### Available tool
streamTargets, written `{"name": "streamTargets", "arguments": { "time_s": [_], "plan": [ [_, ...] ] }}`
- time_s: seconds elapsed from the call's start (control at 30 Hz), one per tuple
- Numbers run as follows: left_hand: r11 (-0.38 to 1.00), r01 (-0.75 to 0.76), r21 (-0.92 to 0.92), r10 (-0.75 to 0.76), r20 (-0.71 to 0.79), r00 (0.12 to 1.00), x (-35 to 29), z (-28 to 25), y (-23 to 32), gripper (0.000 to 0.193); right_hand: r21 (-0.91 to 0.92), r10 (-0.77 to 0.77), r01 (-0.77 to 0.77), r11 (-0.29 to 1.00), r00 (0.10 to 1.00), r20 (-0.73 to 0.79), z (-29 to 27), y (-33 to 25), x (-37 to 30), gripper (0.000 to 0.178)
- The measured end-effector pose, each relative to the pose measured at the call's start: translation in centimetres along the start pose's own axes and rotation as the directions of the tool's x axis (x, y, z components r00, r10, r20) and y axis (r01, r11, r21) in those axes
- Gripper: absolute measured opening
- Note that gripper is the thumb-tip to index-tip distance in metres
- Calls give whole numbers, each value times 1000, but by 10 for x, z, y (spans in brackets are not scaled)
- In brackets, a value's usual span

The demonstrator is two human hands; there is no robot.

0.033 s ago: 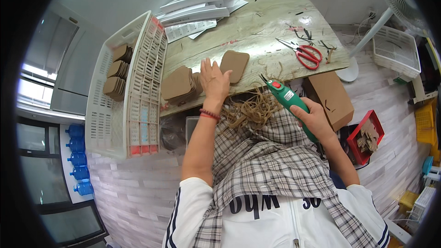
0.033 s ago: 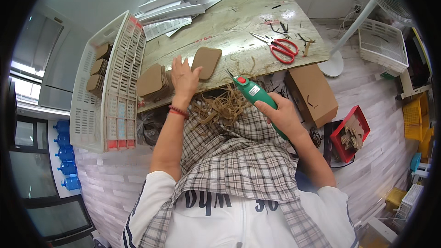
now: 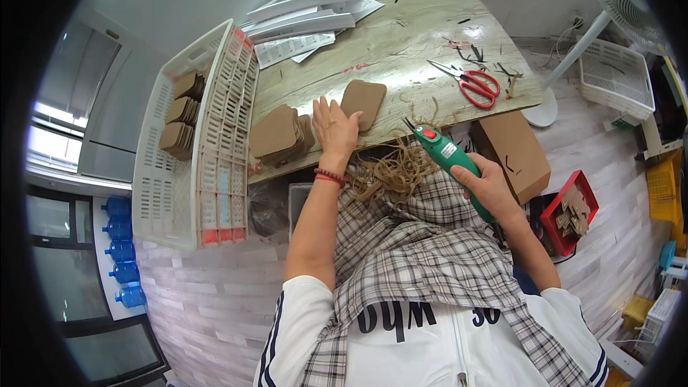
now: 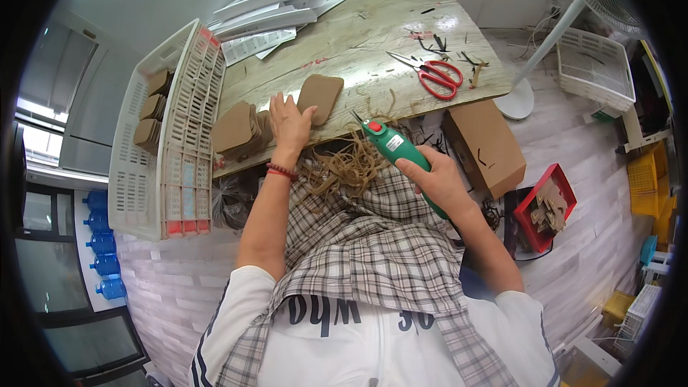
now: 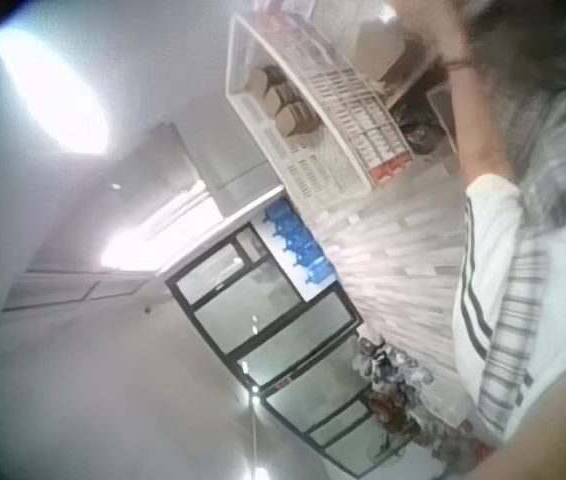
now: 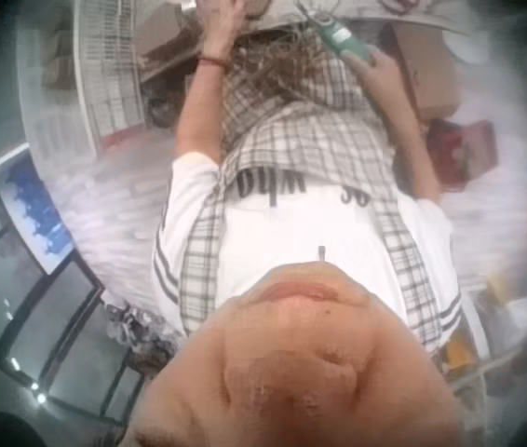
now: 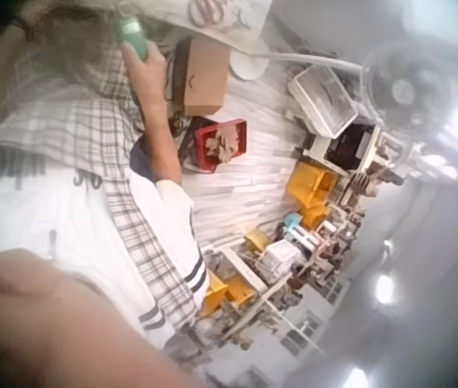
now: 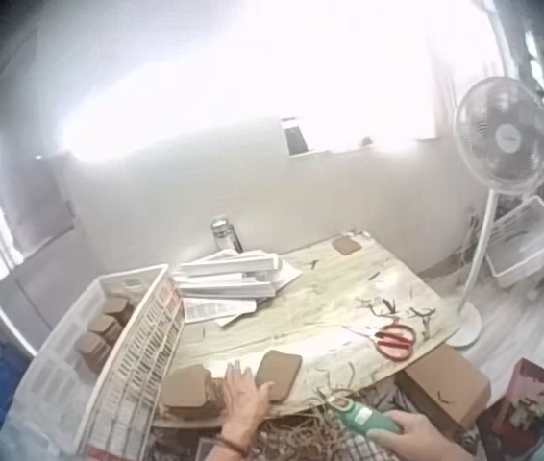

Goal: The person uses a green rotary tool to trim the edges of small brown cardboard pieces. They pick up each piece from a white basket, smooth the edges with the tool, and place the finished pieces back into the basket.

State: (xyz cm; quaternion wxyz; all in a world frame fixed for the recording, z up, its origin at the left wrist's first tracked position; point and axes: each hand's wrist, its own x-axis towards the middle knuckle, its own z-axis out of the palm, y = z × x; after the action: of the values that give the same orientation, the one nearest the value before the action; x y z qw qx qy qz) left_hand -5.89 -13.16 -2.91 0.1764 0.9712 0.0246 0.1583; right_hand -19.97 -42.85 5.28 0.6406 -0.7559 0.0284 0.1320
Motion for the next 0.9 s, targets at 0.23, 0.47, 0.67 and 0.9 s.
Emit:
{"name": "streamTargets", "arguments": {
  "time_s": [0.23, 0.47, 0.67, 0.9],
  "plan": [
    [959, 7, -283, -71, -215, 974, -8, 27, 11, 51, -63, -20, 16, 998, 998, -54, 0, 13, 2, 32],
    [297, 137, -945, -254, 61, 965, -21, 8, 39, 21, -64, -29, 24, 998, 997, -77, 5, 9, 5, 33],
    [-541, 79, -837, -252, 252, 934, -20, -28, 90, 32, -29, -84, 80, 996, 985, -152, 15, -15, 4, 34],
    [-756, 75, -650, -238, 381, 893, -15, -27, 100, 35, 9, -98, 101, 995, 983, -152, 23, -22, 6, 37]
  ]
}}
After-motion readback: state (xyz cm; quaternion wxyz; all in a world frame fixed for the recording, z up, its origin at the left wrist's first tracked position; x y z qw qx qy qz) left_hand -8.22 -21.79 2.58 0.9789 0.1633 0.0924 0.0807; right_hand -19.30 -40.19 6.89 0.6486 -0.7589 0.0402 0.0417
